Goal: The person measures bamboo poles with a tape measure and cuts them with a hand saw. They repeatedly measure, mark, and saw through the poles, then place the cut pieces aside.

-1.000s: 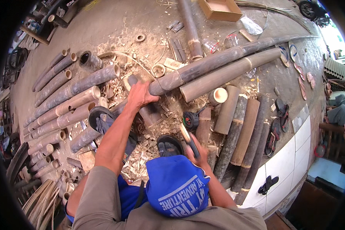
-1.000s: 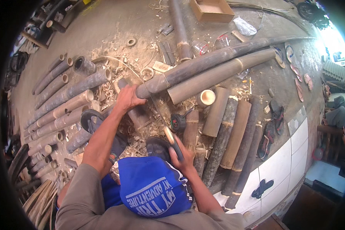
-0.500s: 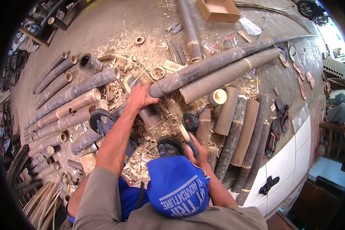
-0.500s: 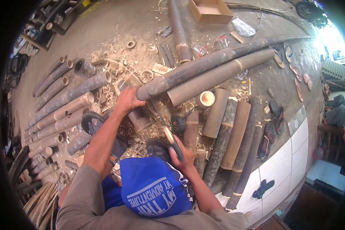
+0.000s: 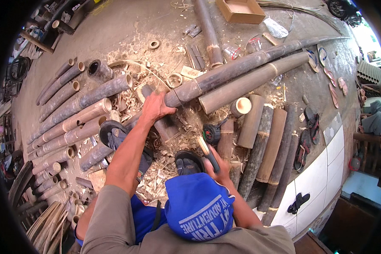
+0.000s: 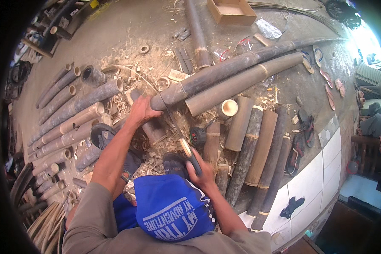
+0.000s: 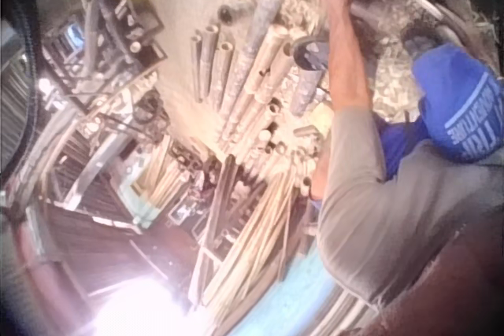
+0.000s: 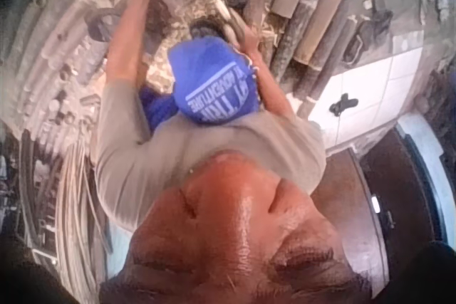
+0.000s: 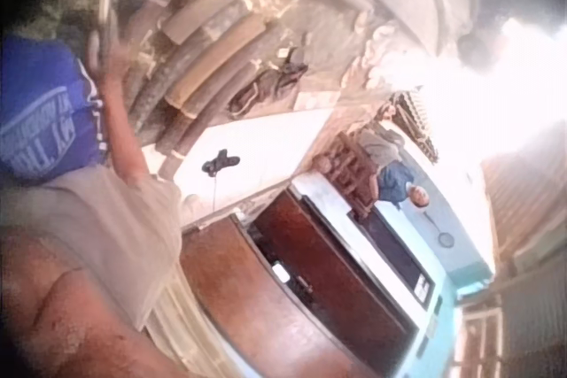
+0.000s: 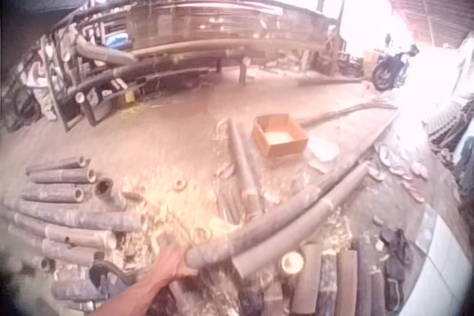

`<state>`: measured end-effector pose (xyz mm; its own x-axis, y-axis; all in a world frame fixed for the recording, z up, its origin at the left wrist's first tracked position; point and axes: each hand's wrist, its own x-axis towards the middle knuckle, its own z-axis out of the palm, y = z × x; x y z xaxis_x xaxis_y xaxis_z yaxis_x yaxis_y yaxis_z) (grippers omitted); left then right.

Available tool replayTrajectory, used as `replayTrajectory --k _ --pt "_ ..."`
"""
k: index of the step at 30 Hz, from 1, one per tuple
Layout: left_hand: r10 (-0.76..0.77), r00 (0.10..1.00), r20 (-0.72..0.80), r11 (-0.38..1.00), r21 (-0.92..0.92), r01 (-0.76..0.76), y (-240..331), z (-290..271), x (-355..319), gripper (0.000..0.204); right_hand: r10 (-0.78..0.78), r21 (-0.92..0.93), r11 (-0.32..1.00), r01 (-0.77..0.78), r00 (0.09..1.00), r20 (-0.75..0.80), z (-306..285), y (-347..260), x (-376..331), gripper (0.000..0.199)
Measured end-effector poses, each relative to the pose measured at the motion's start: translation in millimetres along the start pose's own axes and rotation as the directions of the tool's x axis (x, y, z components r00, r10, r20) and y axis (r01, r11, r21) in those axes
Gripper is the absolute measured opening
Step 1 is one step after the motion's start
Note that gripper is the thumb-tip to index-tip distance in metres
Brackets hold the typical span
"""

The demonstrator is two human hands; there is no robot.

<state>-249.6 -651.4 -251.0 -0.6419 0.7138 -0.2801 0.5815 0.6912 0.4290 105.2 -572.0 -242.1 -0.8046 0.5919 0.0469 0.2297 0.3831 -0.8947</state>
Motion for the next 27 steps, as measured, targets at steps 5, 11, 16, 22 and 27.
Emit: replayTrajectory --k 5,11,16,22,27 --pt "0.124 0.919 -0.375 0.978 -0.108 -0.177 -1 3 2 0.083 0.025 0.061 0.998 -0.022 0.999 -0.046 62 -5 107 0.05" --pt "0.275 0.96 -0.052 0.961 0.057 -0.272 113 1 70 0.086 0.094 0.133 0.987 -0.086 0.994 -0.061 53 -8 100 0.055" --pt "0.188 0.982 0.024 0.98 0.055 -0.189 86 41 108 0.081 0.119 0.021 0.992 -0.121 0.99 0.078 -30 -30 -15 0.06" --pt "0.246 0.968 0.047 0.969 -0.007 -0.246 90 44 115 0.066 0.042 -0.081 0.996 -0.037 0.997 0.061 -18 -12 -1 0.06" --pt "0.255 0.965 0.06 0.965 -0.073 -0.25 89 41 117 0.067 0.082 -0.032 0.996 -0.081 0.996 0.038 48 -13 101 0.058"
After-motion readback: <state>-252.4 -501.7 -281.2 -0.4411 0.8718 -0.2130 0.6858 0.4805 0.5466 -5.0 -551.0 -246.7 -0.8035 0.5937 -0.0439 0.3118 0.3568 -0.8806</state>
